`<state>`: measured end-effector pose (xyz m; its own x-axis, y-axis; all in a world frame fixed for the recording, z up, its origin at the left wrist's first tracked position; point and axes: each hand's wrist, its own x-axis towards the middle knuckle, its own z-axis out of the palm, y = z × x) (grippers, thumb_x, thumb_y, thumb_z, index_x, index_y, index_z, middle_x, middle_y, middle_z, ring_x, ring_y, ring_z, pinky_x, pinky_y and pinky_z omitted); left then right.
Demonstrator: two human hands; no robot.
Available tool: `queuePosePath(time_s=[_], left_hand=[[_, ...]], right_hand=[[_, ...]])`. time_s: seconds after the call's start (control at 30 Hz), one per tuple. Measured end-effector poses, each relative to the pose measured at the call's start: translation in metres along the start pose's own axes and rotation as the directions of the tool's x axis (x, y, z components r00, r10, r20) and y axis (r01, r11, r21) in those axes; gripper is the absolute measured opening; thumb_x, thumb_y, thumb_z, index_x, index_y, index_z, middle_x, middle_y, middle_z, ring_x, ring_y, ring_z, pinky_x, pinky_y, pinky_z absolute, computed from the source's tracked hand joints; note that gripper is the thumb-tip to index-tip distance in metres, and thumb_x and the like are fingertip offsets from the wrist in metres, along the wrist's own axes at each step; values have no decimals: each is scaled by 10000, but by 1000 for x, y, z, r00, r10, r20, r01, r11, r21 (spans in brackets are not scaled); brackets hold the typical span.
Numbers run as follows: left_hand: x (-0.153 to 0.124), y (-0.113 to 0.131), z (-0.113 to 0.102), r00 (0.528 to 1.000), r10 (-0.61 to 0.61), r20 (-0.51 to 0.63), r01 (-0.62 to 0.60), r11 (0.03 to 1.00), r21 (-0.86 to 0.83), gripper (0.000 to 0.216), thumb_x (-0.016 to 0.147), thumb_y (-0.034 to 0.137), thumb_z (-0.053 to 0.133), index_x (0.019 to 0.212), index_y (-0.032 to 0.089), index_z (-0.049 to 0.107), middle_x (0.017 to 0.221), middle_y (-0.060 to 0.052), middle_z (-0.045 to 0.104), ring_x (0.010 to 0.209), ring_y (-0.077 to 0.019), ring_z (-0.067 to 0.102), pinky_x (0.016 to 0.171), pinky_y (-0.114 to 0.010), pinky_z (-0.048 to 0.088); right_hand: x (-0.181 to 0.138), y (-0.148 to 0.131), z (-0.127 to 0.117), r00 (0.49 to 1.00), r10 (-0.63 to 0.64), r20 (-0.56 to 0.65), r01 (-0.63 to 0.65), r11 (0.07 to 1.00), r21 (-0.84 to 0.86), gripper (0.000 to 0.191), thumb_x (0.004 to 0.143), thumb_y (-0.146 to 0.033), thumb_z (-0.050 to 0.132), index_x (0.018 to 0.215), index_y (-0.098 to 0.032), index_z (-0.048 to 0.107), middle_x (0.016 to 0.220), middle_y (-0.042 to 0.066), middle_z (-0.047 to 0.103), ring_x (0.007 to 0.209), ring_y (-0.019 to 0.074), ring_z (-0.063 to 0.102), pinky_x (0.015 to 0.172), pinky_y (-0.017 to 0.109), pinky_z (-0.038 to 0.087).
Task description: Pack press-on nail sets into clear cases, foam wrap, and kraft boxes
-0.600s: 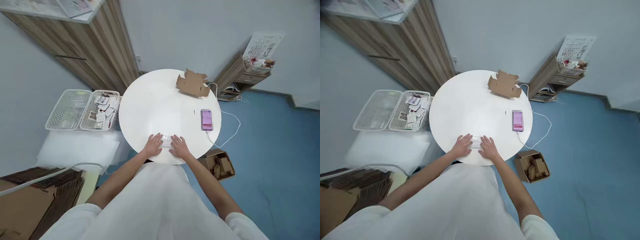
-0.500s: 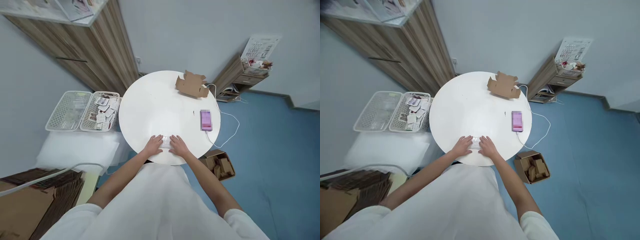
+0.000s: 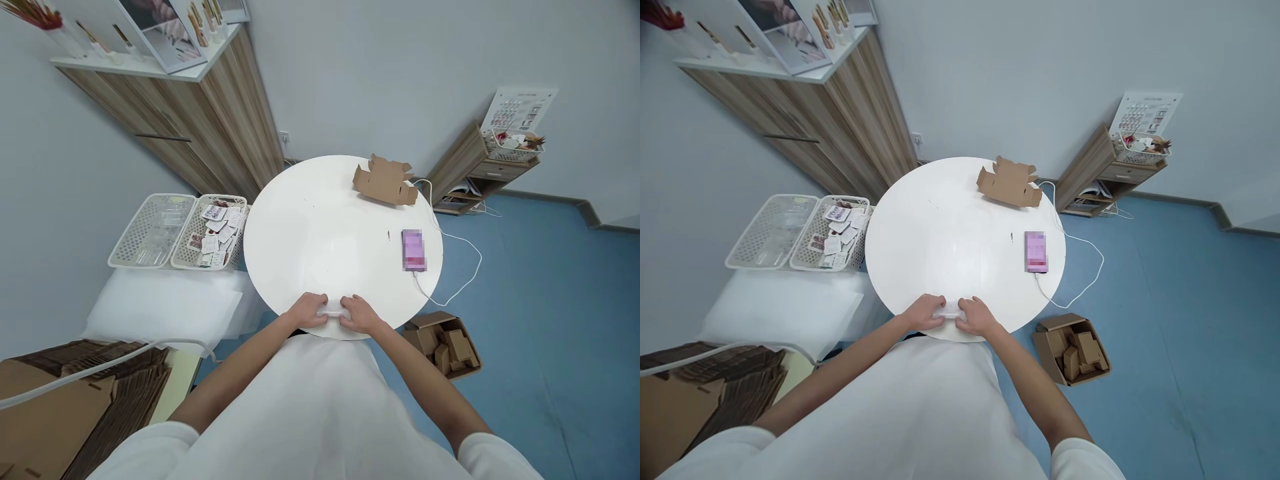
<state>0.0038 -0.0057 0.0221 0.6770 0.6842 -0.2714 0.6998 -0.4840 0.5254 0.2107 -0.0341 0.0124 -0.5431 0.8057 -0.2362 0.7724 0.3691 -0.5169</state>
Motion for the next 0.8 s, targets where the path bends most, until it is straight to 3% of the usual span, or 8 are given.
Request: queuePosePath(time_s=[0.13, 0.33, 0.57, 0.8], left_hand=[[2, 0, -4, 999, -31, -20, 30, 998, -58, 221, 753, 360, 436, 890, 206, 518, 747, -12, 581, 692, -177, 543, 659, -287, 375], [12, -11, -13, 994, -76, -81, 68, 993, -98, 284, 756, 430, 466, 891, 209, 581, 1051, -69, 539, 995, -232, 485, 820, -341, 375], [28, -27, -10, 966, -243, 82, 257, 930, -262, 241, 779, 337, 426, 893, 207, 594, 875, -32, 627, 806, -180, 571, 690, -272, 417], [40, -42, -7, 902, -428, 52, 428, 877, -220, 248, 719, 296, 505, 932, 194, 580, 954, -51, 632, 866, -194, 577, 694, -263, 424]], right_hand=[[3, 2, -9, 999, 27, -46, -24, 997, 76, 148, 777, -310, 443, 855, -191, 484, 723, -7, 549, 634, 136, 476, 816, 340, 338], [18, 10, -31, 995, 96, 16, -97, 981, 169, 193, 807, -347, 445, 854, -186, 540, 841, 39, 566, 739, 153, 507, 656, 263, 369], [36, 20, -35, 959, 271, 80, -282, 940, 193, 297, 844, -394, 396, 893, -176, 590, 932, 78, 582, 813, 166, 533, 676, 251, 371], [56, 27, -29, 909, 406, 96, -417, 891, 181, 357, 866, -415, 334, 917, -180, 597, 956, 73, 594, 841, 170, 545, 649, 243, 364]])
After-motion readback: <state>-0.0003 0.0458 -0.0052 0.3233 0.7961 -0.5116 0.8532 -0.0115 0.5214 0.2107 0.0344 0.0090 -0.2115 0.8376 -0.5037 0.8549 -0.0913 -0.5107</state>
